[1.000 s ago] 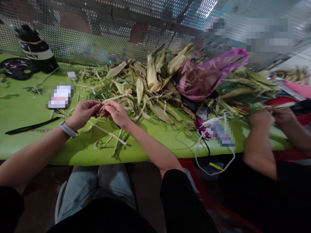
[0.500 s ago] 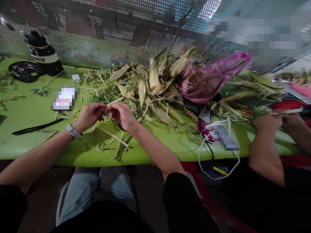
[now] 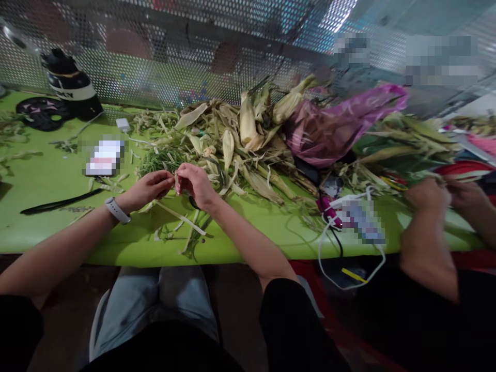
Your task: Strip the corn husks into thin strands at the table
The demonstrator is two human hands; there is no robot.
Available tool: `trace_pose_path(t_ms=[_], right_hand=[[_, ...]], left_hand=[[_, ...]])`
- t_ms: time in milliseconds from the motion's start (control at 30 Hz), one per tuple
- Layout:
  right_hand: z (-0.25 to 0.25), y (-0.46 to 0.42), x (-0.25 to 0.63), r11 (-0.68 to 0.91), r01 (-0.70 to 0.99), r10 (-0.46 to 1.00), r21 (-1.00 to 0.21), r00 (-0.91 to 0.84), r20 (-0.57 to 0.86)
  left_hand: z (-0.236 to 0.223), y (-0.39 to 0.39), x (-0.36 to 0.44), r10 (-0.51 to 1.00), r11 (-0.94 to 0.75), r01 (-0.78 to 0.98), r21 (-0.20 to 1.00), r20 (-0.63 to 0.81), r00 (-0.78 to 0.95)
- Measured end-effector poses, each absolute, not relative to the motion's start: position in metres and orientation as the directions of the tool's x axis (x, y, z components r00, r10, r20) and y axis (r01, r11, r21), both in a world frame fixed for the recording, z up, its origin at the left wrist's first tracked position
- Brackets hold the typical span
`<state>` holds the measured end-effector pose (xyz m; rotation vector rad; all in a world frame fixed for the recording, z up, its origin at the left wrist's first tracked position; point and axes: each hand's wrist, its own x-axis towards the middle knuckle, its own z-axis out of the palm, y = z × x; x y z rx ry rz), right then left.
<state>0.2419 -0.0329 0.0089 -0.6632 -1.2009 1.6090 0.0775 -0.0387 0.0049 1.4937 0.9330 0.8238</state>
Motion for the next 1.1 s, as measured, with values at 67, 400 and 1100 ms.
trace_pose_path(t_ms=[67, 400, 1100], right_hand=[[0.01, -0.031, 0.242, -0.019, -0.395, 0.934, -0.919, -0.334, 0.124], [0.005, -0.023, 0.251, 0.247, 0.373, 0.963, -0.894, -0.197, 0.184], [0.023, -0.049, 0.249, 0.619, 0.529, 0.763, -0.58, -0.58, 0.285]], left_hand=[[0.004, -0.038, 0.079, 0.921, -0.093, 0.101, 0.991, 0.047, 0.386], [-0.001, -0.035, 0.081, 0.964, -0.135, 0.081, 0.988, 0.112, 0.241], [-0.005, -0.035, 0.077, 0.929, -0.367, 0.441, 0.819, 0.3, 0.216]])
